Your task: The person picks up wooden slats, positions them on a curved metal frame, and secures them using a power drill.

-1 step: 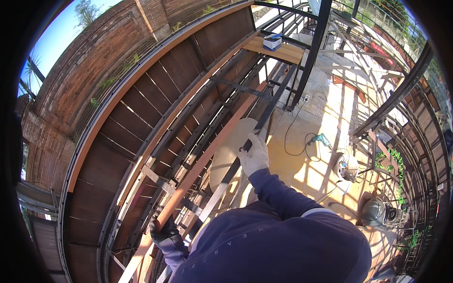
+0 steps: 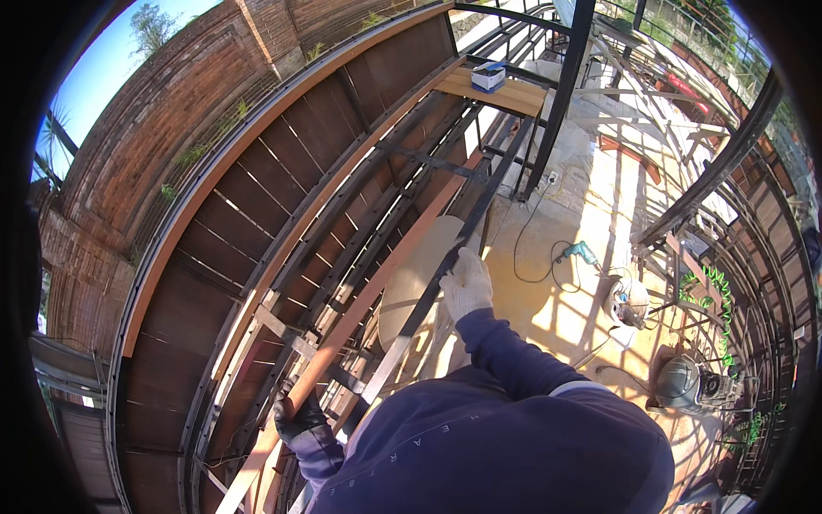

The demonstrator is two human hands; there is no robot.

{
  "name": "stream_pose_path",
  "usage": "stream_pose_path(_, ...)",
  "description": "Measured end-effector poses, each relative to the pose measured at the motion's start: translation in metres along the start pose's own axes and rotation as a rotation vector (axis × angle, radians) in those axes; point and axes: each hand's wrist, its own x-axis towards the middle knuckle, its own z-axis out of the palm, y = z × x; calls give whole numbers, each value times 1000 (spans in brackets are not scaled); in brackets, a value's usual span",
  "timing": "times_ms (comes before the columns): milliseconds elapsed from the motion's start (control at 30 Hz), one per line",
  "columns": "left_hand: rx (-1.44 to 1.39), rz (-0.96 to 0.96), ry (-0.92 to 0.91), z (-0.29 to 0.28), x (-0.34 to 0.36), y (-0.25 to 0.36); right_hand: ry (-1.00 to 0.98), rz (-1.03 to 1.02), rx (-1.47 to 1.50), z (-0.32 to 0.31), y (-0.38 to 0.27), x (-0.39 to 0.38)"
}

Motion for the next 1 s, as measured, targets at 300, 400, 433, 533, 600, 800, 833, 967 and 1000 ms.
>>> stream_pose_path(300, 133, 9, 168, 17, 67, -101, -62, 658, 597, -28, 119, 133)
stream_pose_path(400, 142, -22, 239, 32, 71, -114, -162, 678, 662, -37, 141, 189)
stream_pose_path(433, 144, 9, 284, 34, 72, -121, -209, 674, 674, -38, 153, 205)
stream_pose_path(533, 161, 4, 179, 72, 69, -171, -233, 700, 659, -39, 168, 261)
stream_pose_path(600, 182, -2, 174, 98, 67, -222, -232, 764, 620, -42, 173, 283)
stream_pose_path(800, -39, -185, 200, 93, 109, -347, -178, 842, 682, -34, 120, 340)
stream_pose_path(833, -61, -228, 261, 98, 118, -365, -186, 819, 720, -28, 132, 345)
stream_pose_path(967, -137, -267, 373, 107, 133, -406, -253, 903, 857, -17, 158, 365)
stream_pose_path(1000, -138, -266, 338, 107, 136, -411, -263, 937, 882, -15, 171, 369)
